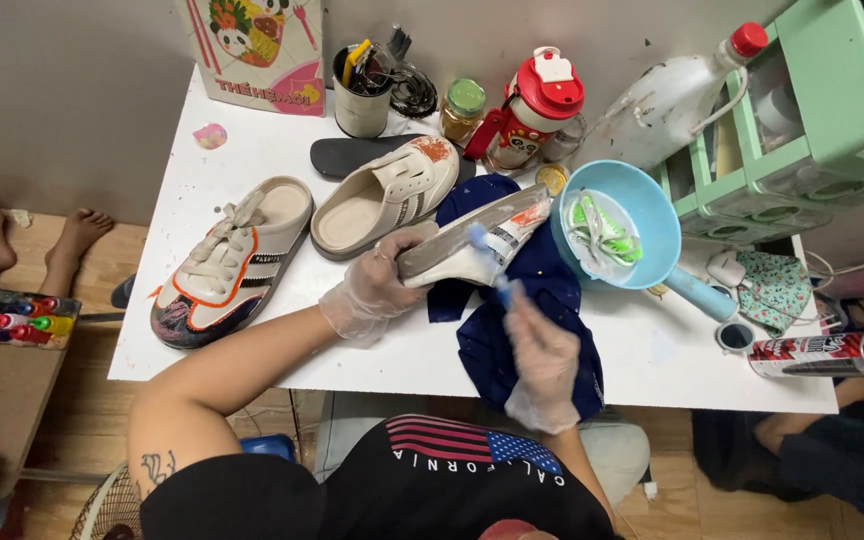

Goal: The person scrubs the sole and sides of a white sneaker using a toothbrush dipped in a cleaning solution. They wipe the shoe with a blue cloth and continue scrubbing different areas of the sole and upper.

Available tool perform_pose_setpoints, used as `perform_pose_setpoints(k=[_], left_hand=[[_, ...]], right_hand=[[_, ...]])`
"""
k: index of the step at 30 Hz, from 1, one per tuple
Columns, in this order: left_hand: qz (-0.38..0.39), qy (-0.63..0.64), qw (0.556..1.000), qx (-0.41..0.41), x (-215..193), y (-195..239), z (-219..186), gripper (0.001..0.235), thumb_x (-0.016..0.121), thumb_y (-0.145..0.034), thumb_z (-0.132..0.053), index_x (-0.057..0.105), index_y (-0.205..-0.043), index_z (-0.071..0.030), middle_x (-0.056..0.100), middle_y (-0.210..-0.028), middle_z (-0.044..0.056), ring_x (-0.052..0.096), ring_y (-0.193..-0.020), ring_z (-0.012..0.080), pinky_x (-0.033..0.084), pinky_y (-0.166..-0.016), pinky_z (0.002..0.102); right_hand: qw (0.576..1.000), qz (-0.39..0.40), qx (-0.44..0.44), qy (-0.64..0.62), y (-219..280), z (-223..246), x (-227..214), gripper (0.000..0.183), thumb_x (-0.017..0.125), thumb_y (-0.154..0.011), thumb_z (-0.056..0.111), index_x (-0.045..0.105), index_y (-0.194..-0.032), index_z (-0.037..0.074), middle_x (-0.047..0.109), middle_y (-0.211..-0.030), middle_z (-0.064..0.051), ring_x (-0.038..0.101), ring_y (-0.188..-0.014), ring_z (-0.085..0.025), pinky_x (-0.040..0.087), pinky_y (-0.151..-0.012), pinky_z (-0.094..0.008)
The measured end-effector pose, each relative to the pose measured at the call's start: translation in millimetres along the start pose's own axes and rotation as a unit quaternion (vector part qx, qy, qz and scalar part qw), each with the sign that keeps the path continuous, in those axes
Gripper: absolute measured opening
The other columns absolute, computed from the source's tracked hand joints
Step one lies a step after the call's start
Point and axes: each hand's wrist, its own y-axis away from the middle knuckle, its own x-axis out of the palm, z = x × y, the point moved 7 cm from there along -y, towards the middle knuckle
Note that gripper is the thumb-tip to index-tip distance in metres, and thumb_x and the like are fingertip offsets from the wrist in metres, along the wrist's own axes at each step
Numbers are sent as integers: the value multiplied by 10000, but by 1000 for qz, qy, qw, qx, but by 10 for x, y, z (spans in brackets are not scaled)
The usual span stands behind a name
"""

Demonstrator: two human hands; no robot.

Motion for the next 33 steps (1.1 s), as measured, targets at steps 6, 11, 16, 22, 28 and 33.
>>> perform_pose_setpoints(k=[6,11,16,22,28,33], left_hand=[[7,-3,1000,21,73,39,136,581,939,-595,-306,730,-1137,-265,787,-881,4,765,-804,277,624,-716,375],[-40,31,994,96,-98,-245,-584,363,888,-753,-241,724,-1067,-163,777,-846,100,752,-754,354,613,-673,381],[-27,18,996,85,-88,-217,-523,480,886,-700,-230,789,-1170,-219,792,-903,66,762,-815,316,629,-699,407],[-46,16,990,132,73,-67,-256,554,849,-669,-145,798,-1218,-195,792,-916,81,757,-763,311,630,-668,410],[4,112,991,78,-260,-330,-735,605,838,-641,-38,778,-1234,-139,729,-823,107,719,-688,230,575,-621,362],[-15,115,990,85,-19,-153,-358,509,870,-674,-57,786,-1174,-99,759,-858,136,745,-741,305,594,-696,363]], right_hand=[[998,33,21,42,24,-111,10,299,795,-880,90,799,-1176,127,778,-1140,-149,726,-1091,-308,587,-965,-398],[997,44,20,57,73,-174,173,260,813,-895,157,811,-1155,159,791,-1109,-139,716,-1092,-290,603,-891,-385],[995,6,-90,40,-25,-51,19,259,710,-972,31,760,-1226,29,771,-1145,-181,722,-1076,-284,598,-933,-402],[994,55,-87,-36,64,-11,203,279,847,-820,12,819,-1096,38,804,-1060,-174,748,-1036,-282,627,-865,-376],[982,54,-177,44,118,114,140,255,814,-846,6,828,-1096,57,808,-812,-114,784,-671,-243,618,-618,-317],[970,33,-228,84,20,220,48,216,834,-840,43,832,-1055,32,797,-796,-109,754,-626,-262,592,-589,-312]])
